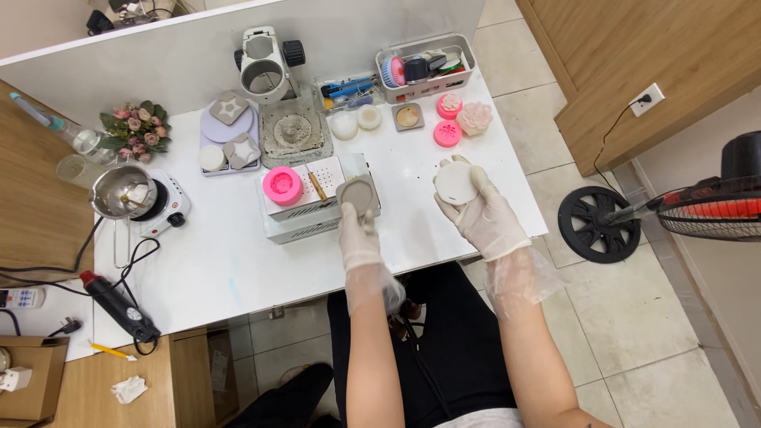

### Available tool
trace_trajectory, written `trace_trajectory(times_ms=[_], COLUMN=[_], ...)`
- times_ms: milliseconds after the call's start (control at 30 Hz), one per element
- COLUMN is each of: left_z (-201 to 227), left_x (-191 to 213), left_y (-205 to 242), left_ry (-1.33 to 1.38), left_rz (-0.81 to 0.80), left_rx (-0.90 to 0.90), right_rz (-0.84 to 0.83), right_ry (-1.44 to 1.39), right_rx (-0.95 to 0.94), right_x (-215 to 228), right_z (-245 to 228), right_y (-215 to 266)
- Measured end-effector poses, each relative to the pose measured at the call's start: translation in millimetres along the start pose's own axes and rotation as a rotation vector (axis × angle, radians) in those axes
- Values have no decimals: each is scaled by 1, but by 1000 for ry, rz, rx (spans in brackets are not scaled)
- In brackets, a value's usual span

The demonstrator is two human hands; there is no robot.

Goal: Removing finished plaster or wax shapes from various silicone molds.

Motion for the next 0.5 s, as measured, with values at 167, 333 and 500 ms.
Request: trace_trajectory(times_ms=[167, 333, 500], left_z=[-32, -45, 4], left_x=[-14, 0, -36], left_y=[-76, -144, -53], left_ry=[413, 619, 330], left_rz=[86, -59, 27], left_rx=[158, 79, 48], right_rz=[22, 87, 47], right_ry=[-17, 11, -29], right_rx=[9, 10, -11], right_x=[4, 10, 5], right_z=[-4, -4, 4], right_y=[1, -1, -5])
Point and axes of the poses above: each hand's wrist, its own y-axis away from the middle knuckle, its own x-axis out of the back of the hand, z = x × y, the point moved 7 cm from there along -y, towards the middle knuckle, and after that the axes turned 5 degrees about y, right-handed, at the moved point
